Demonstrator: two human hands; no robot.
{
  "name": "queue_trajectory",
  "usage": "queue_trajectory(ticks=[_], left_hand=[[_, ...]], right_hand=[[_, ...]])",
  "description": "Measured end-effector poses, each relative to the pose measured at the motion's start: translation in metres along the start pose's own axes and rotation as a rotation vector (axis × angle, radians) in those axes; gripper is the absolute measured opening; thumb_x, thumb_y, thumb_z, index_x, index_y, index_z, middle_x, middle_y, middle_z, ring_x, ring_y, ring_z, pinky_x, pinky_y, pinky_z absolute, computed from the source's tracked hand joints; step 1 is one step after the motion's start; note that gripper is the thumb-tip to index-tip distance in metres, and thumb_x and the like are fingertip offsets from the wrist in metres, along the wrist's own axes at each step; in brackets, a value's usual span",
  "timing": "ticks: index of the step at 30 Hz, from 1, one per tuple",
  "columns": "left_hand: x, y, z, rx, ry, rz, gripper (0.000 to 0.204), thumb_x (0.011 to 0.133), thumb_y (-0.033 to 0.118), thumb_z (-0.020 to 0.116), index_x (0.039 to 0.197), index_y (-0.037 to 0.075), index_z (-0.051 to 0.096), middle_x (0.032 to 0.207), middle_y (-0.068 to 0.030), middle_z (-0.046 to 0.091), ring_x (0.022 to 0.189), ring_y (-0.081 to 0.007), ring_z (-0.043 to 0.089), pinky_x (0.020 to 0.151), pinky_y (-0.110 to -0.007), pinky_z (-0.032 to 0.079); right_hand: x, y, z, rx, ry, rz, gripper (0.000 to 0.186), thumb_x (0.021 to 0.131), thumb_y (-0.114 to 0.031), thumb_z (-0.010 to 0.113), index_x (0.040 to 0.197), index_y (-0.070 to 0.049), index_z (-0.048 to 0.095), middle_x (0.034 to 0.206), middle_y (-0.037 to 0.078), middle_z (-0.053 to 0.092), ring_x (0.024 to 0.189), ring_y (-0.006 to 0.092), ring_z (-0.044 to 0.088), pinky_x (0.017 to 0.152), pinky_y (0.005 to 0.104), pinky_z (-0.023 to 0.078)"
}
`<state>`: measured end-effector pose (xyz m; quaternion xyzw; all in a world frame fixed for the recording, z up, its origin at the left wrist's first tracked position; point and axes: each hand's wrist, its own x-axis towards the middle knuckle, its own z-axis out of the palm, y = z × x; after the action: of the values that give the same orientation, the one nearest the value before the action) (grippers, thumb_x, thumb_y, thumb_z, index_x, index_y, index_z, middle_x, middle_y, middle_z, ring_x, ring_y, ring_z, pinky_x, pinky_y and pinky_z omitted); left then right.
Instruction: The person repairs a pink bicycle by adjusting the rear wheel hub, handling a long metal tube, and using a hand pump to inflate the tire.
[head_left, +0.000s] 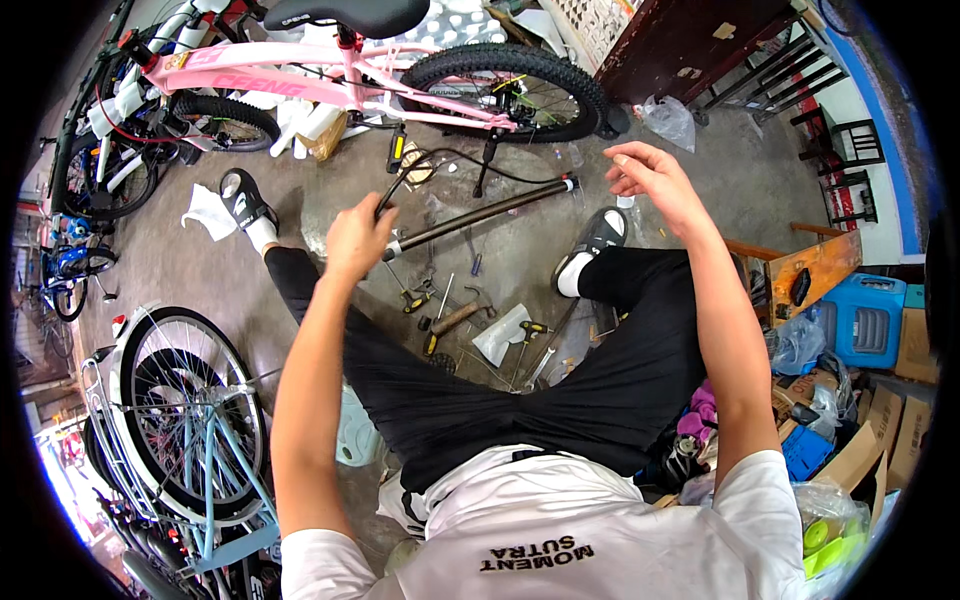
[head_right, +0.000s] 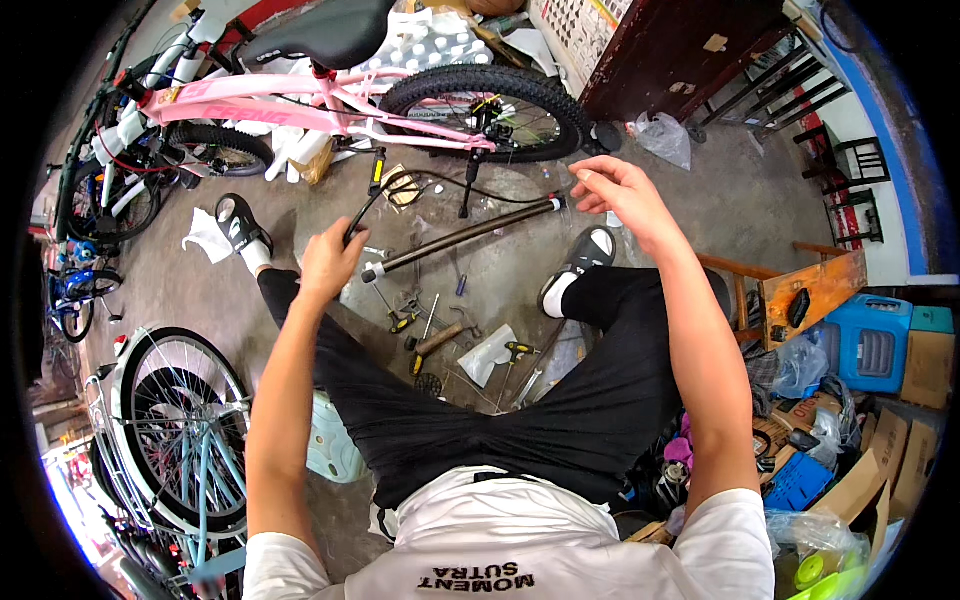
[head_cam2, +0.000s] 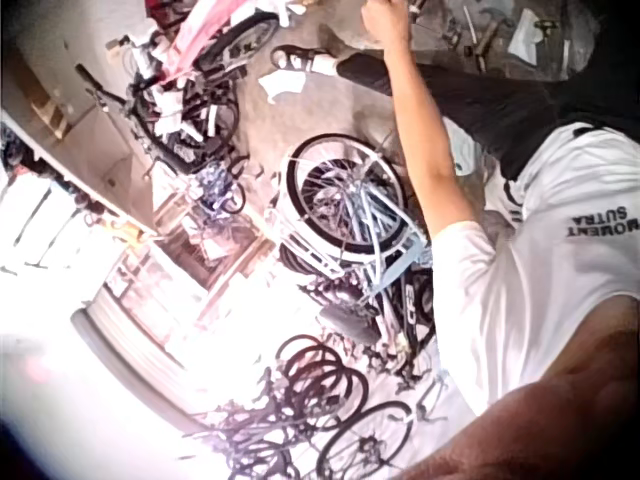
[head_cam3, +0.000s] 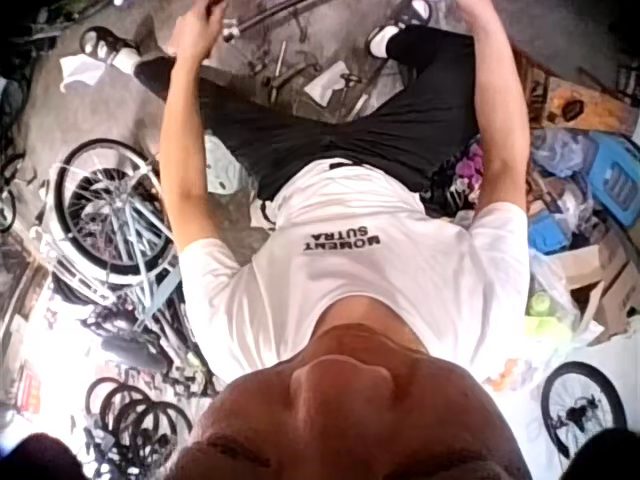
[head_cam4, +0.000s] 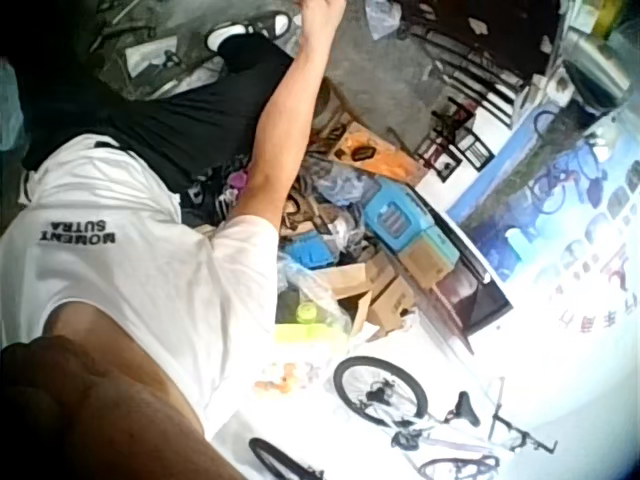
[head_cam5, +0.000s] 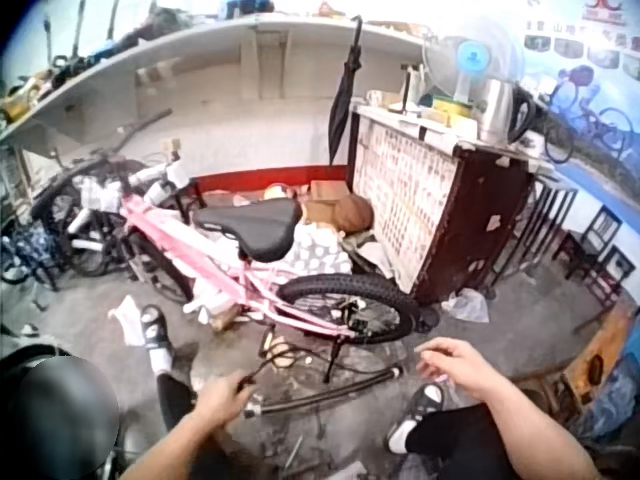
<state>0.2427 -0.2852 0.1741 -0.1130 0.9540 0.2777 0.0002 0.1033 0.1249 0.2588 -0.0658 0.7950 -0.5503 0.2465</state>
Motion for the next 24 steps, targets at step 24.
queue_trajectory(ticks=[24], left_hand=[[-0.133, 0.008, 0.240, -0.244, -0.642, -0.245, 0.037, 0.095, 0.035, 0.061, 0.121, 0.009, 0.066, 0.115, -0.0195, 0.070, 0.110, -0.0394, 0.065, 0.093, -0.051, 0.052]], right_hand=[[0.163, 0.032, -0.026, -0.641, 0.267, -0.071, 0.091, 0.078, -0.033, 0.085, 0.153, -0.009, 0.039, 0.145, 0.023, 0.049, 0.127, 0.0298, 0.055, 0.105, 0.0391, 0.045]])
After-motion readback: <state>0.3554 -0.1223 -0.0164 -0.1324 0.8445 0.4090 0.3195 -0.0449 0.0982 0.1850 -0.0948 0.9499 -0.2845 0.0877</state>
